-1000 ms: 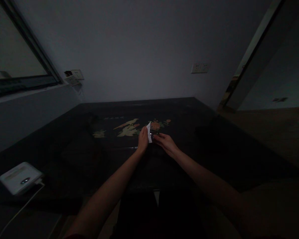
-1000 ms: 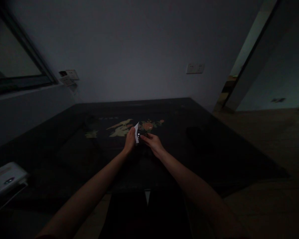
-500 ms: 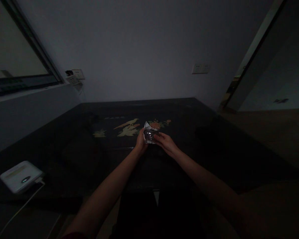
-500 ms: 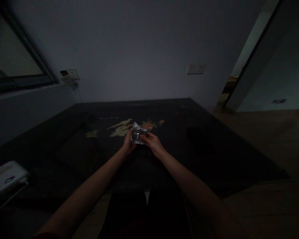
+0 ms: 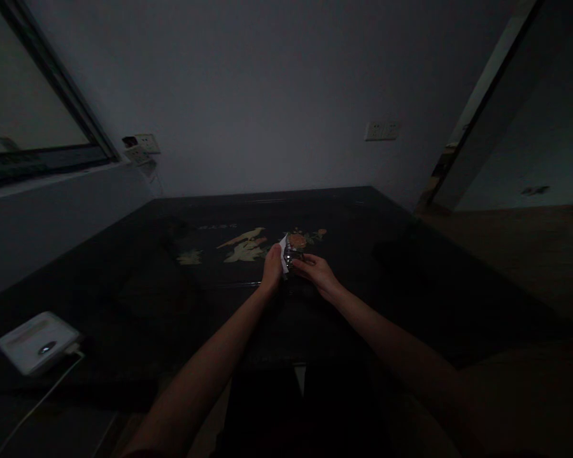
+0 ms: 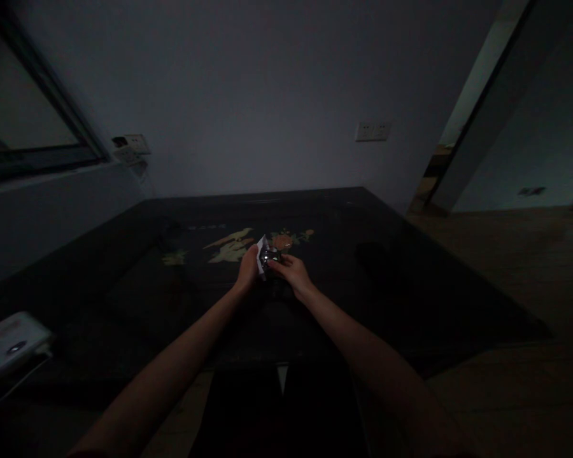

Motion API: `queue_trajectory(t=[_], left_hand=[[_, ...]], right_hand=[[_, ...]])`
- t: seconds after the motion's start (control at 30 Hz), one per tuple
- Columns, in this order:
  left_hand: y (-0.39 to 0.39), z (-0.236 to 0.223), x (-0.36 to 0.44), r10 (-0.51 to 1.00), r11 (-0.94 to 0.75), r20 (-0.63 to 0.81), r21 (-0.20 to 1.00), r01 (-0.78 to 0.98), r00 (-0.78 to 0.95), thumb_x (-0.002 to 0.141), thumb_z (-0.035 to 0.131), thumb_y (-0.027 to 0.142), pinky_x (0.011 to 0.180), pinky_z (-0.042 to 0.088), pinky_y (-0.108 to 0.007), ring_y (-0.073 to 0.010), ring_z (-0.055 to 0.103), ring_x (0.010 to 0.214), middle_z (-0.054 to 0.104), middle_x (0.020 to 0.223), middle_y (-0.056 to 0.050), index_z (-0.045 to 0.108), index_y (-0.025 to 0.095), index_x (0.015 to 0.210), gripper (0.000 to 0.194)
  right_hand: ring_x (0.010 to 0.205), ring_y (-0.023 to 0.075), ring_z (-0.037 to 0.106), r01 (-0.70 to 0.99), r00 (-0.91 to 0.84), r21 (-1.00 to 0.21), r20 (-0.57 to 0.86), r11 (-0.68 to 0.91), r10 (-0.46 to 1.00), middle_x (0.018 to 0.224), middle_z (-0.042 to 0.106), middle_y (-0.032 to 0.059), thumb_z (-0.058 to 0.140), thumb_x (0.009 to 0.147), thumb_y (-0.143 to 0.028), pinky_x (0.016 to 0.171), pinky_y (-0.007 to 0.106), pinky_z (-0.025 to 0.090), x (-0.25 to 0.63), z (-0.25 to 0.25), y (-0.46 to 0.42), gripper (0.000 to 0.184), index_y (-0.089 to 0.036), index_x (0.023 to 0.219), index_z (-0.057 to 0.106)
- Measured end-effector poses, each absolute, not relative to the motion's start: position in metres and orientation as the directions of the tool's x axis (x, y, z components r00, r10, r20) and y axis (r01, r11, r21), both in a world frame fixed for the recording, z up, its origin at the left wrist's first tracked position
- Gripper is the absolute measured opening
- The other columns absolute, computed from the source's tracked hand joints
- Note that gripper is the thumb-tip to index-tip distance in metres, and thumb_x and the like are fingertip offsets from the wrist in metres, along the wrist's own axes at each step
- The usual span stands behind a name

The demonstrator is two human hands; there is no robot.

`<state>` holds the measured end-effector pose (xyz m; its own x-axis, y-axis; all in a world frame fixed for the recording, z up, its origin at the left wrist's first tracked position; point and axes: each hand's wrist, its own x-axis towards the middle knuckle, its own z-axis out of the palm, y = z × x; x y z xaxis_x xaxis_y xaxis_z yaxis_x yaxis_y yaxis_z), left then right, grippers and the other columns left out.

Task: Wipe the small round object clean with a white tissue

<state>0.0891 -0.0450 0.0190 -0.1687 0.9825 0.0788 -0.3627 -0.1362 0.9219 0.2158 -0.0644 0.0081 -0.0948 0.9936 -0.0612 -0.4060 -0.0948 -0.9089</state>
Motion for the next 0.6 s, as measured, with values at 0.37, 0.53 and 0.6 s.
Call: queue_trajectory(t=[0.37, 0.53, 0.6], left_hand=[[-0.062, 0.033, 0.091, 0.928, -0.372, 0.367, 0.912, -0.171, -0.061, 0.079, 0.062, 0.013, 0.103, 0.033, -0.026, -0.0219, 0.054, 0.108, 0.066, 0.100, -0.008, 0.073, 0.020, 0.086, 0.015], [-0.057, 0.031, 0.090, 0.931, -0.363, 0.351, 0.920, -0.148, -0.100, 0.080, 0.061, 0.017, 0.097, 0.037, -0.025, -0.0208, 0.056, 0.102, 0.066, 0.096, -0.006, 0.072, 0.019, 0.087, 0.013], [-0.052, 0.027, 0.088, 0.959, -0.276, 0.253, 0.936, -0.220, -0.127, 0.082, 0.060, 0.022, 0.090, 0.042, -0.025, -0.0199, 0.059, 0.094, 0.067, 0.088, -0.005, 0.070, 0.018, 0.083, 0.011]], right_hand=[[0.071, 0.0153, 0.067, -0.427, -0.054, -0.901, -0.055, -0.073, 0.997, 0.078, 0.072, 0.0011, 0.089, 0.048, -0.029, 0.078, 0.031, 0.054, 0.216, 0.006, -0.064, 0.043, -0.016, 0.083, 0.069], [0.072, 0.0150, 0.067, -0.432, -0.050, -0.898, -0.065, -0.080, 0.997, 0.081, 0.073, 0.0021, 0.088, 0.050, -0.028, 0.080, 0.031, 0.053, 0.215, 0.009, -0.066, 0.042, -0.016, 0.086, 0.069], [0.073, 0.0145, 0.067, -0.444, -0.063, -0.891, -0.072, -0.093, 0.995, 0.082, 0.073, 0.0020, 0.088, 0.050, -0.027, 0.079, 0.030, 0.054, 0.215, 0.011, -0.067, 0.040, -0.016, 0.084, 0.070]])
